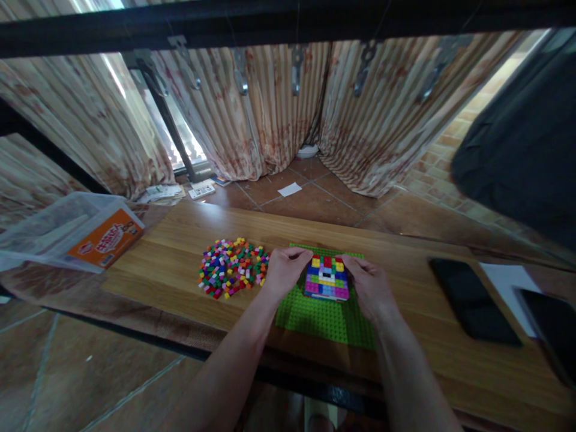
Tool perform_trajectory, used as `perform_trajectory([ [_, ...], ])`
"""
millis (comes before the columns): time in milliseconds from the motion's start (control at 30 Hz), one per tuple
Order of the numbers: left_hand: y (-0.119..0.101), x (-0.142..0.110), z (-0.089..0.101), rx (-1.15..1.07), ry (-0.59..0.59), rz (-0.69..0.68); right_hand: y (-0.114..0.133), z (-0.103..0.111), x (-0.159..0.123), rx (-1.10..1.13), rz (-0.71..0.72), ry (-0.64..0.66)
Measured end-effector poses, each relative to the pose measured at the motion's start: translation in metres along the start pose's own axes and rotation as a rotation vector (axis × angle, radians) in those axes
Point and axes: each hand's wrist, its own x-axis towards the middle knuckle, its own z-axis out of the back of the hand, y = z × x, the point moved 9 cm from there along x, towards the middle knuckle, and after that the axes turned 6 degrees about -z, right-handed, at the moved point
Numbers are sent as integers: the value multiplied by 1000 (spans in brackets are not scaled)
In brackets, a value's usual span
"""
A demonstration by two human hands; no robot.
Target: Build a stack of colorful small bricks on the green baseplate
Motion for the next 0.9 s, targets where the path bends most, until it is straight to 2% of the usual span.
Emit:
perform_trajectory([
  [367, 2, 3, 0, 43, 6, -16, -2, 0, 2, 8, 19, 13],
  [633, -4, -1, 1, 41, -24, -28, -3, 1, 3, -12, 64, 12],
  [900, 1, -6, -1, -62, -63, 14, -8, -2, -2, 39, -12, 75],
])
